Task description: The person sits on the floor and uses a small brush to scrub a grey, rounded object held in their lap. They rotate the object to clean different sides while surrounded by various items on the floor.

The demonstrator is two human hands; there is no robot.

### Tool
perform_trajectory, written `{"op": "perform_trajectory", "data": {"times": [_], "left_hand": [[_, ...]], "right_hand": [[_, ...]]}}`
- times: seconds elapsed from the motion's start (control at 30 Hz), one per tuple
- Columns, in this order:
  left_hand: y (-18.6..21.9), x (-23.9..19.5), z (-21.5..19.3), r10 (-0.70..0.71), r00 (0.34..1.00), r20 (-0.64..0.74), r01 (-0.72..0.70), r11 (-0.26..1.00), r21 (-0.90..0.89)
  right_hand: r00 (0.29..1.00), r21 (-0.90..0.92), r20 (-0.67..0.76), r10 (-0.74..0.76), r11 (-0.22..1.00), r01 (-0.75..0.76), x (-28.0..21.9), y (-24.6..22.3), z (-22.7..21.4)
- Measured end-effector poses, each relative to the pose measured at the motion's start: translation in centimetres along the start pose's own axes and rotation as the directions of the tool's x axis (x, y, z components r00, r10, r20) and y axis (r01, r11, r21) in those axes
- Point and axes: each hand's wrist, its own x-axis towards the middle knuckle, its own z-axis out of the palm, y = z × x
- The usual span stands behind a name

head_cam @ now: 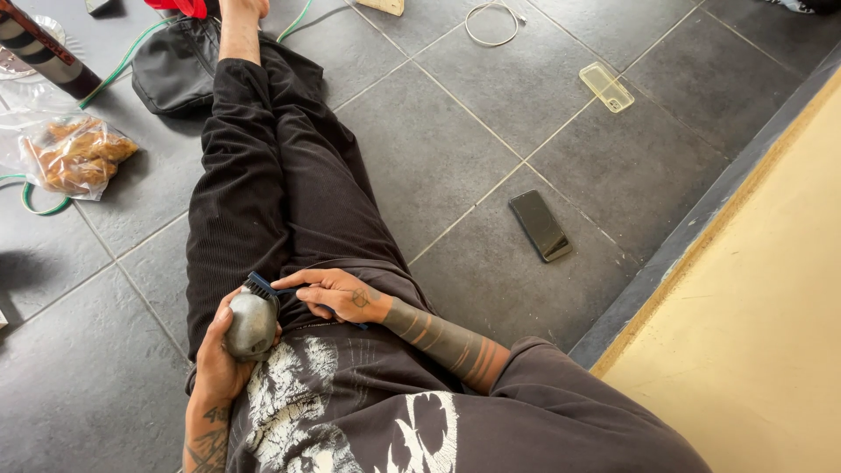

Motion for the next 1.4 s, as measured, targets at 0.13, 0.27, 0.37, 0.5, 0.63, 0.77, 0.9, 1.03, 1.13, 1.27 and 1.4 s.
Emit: {"op": "perform_trajectory", "data": {"times": [0.13, 0.27, 0.37, 0.5, 0.63, 0.77, 0.9, 1.03, 1.13, 1.27, 1.4], "left_hand": [[0.0, 0.1, 0.1, 0.004, 1.000, -0.002, -0.004, 1.000, 0.024], [0.1, 0.1, 0.4, 0.006, 1.000, -0.003, -0.006, 1.000, 0.016], [-2.1, 0.8, -1.8, 0.078, 0.997, 0.020, -0.077, 0.996, -0.035], [-2.3, 1.4, -1.5, 0.164, 0.984, 0.068, -0.159, 0.985, -0.070], [-2.0, 1.1, -0.8, 0.155, 0.986, 0.060, -0.148, 0.984, -0.096], [-1.4, 0.8, 0.3, 0.163, 0.983, 0.080, -0.151, 0.979, -0.139], [0.2, -0.1, 2.5, 0.151, 0.986, 0.072, -0.152, 0.988, 0.009], [0.2, 0.1, 2.3, 0.153, 0.986, 0.071, -0.154, 0.988, 0.015], [-0.2, 0.1, 1.7, 0.152, 0.987, 0.054, -0.153, 0.988, 0.010], [0.4, -0.5, 2.6, 0.138, 0.989, 0.059, -0.138, 0.990, -0.006], [1.1, -0.5, 3.5, 0.131, 0.990, 0.049, -0.132, 0.991, 0.020]], "right_hand": [[1.000, -0.028, -0.010, 0.003, 1.000, -0.003, 0.0, -0.3, 0.1], [1.000, -0.016, -0.015, -0.003, 1.000, 0.003, -0.2, -0.8, 0.4], [0.998, -0.131, -0.016, -0.066, 0.989, 0.064, 0.2, 0.8, 0.7], [0.989, -0.243, -0.057, -0.133, 0.963, 0.116, 0.8, 0.9, 0.4], [0.994, -0.194, -0.052, -0.094, 0.978, 0.082, 0.8, 2.0, -0.1], [0.998, -0.172, -0.038, -0.048, 0.984, 0.041, 0.3, 2.2, -0.6], [0.999, -0.312, -0.046, -0.011, 0.950, -0.004, -1.5, -0.1, -0.2], [0.998, -0.337, -0.056, -0.021, 0.942, 0.001, -1.0, -0.4, 0.9], [0.998, -0.363, -0.042, -0.046, 0.931, 0.028, -0.5, -0.6, 1.2], [0.999, -0.380, -0.014, -0.047, 0.924, 0.038, -1.2, -2.0, 1.3], [0.999, -0.350, -0.030, -0.022, 0.937, 0.010, -1.9, -1.5, 0.7]]}}
